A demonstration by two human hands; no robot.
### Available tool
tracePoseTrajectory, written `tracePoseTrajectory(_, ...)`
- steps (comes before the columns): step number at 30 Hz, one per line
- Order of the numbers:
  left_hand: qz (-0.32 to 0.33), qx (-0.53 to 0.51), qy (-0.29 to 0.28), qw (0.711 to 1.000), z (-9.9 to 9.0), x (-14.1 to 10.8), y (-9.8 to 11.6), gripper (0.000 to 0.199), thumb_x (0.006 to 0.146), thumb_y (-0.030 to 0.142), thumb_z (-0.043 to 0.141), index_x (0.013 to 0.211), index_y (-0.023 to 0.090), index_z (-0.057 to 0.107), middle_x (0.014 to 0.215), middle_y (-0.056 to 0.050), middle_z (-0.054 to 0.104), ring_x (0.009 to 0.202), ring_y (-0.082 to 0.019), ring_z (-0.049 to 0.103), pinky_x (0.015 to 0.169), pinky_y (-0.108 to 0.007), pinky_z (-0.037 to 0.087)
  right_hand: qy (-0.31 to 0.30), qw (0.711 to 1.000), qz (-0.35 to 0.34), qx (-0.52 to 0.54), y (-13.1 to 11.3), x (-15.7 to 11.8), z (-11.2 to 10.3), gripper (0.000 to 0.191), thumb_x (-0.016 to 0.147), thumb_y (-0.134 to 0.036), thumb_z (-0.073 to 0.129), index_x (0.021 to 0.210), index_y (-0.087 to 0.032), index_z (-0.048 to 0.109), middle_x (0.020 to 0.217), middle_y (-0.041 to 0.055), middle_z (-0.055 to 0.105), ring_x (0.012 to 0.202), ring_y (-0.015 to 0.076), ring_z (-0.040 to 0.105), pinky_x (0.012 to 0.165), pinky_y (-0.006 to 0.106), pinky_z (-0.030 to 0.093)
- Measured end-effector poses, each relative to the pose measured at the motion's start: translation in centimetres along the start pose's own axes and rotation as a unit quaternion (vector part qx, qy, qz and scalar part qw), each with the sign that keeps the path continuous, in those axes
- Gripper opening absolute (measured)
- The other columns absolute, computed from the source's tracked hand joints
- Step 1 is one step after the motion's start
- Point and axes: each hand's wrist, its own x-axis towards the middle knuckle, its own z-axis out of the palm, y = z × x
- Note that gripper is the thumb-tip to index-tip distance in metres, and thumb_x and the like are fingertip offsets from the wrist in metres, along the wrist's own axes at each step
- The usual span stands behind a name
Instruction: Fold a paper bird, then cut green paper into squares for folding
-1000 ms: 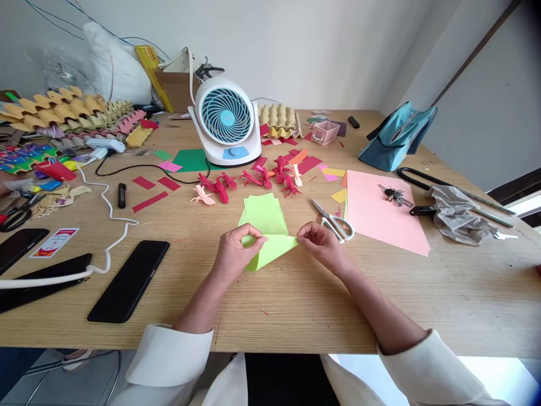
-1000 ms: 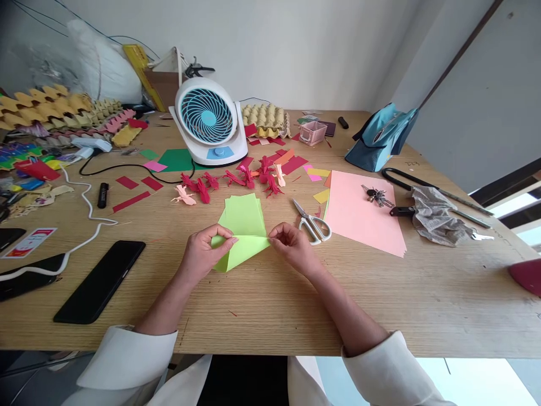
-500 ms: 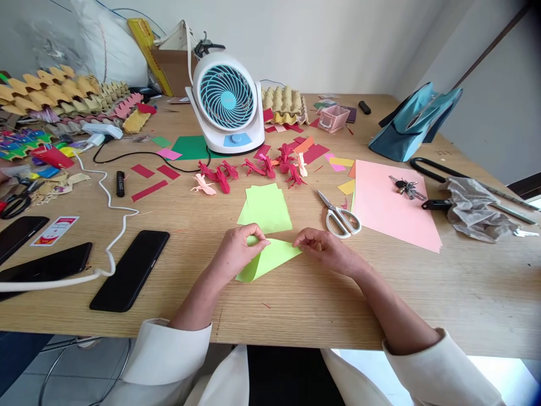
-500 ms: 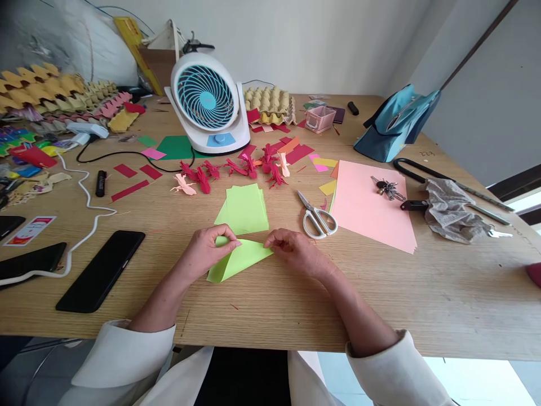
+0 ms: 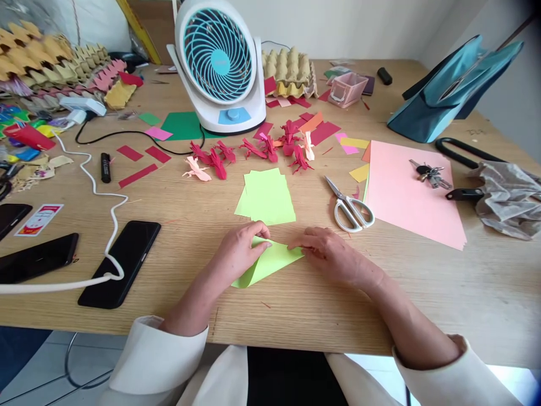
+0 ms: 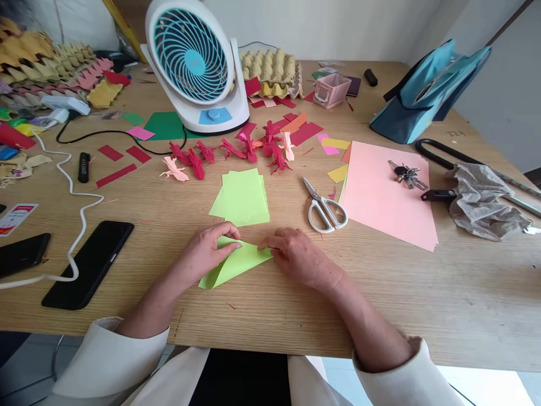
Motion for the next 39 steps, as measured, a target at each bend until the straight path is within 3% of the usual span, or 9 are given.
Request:
tracePoseTrajectory(13,0.055,0.035,0.011,0.998,0.6,-0.1,-1.1,0.01,0.081,0.014,0.066,0.087,0.021,0.061,0.095,-0.001,0.058,0.094,-0.019,0.058,0.086,-0.035,0.046,-0.002,0.999,-0.007,-0.053,0.2,-0.1,0.6,0.034,0.087,-0.003,0.049,0.107,-0.02,0.071,0.084,0.0054,0.06,0.079,0.0177,0.056,0.075,0.031,0.04)
tracePoseTrajectory(20,0.101,0.028,-0.023,0.994,0.9,-0.4,-0.8,0.014,0.09,0.012,0.055,0.088,0.02,0.066,0.089,0.0,0.06,0.08,-0.013,0.06,0.074,-0.027,0.046,0.016,0.998,-0.014,-0.063,0.2,-0.3,0.9,0.033,0.088,-0.004,0.05,0.106,-0.022,0.07,0.088,0.0059,0.056,0.081,0.018,0.054,0.077,0.032,0.042)
tracePoseTrajectory(24,0.124,0.067,-0.033,0.989,0.3,-1.3,0.0,0.02,0.097,0.022,0.048,0.095,0.02,0.067,0.092,-0.001,0.062,0.084,-0.015,0.061,0.076,-0.028,0.047,0.021,0.997,-0.047,-0.066,-0.3,-0.3,0.9,0.031,0.09,-0.001,0.047,0.097,-0.02,0.07,0.094,0.0071,0.056,0.086,0.0185,0.053,0.08,0.034,0.043)
tracePoseTrajectory(28,0.14,0.184,-0.063,0.971,-0.2,-2.9,1.8,0.027,0.098,0.035,0.046,0.108,0.019,0.065,0.101,-0.006,0.062,0.095,-0.02,0.061,0.082,-0.034,0.05,-0.002,0.995,-0.071,-0.068,-0.8,-0.3,0.9,0.03,0.089,0.002,0.045,0.095,-0.017,0.067,0.092,0.007,0.057,0.084,0.0179,0.054,0.079,0.033,0.044)
tracePoseTrajectory(33,0.156,0.298,-0.043,0.941,1.3,-5.2,3.0,0.046,0.093,0.049,0.051,0.13,0.021,0.055,0.119,-0.011,0.059,0.105,-0.026,0.058,0.086,-0.041,0.051,-0.013,0.993,-0.079,-0.091,-1.1,-0.4,0.8,0.023,0.091,-0.002,0.047,0.094,-0.016,0.065,0.09,0.0073,0.057,0.084,0.0185,0.054,0.078,0.033,0.045)
tracePoseTrajectory(39,0.148,0.324,-0.032,0.934,3.0,-6.3,2.4,0.06,0.086,0.056,0.06,0.135,0.022,0.053,0.128,-0.015,0.056,0.116,-0.033,0.05,0.092,-0.047,0.048,-0.034,0.988,-0.083,-0.122,-1.5,-0.2,0.7,0.023,0.094,-0.007,0.045,0.097,-0.017,0.066,0.09,0.0079,0.056,0.081,0.019,0.052,0.077,0.033,0.045)
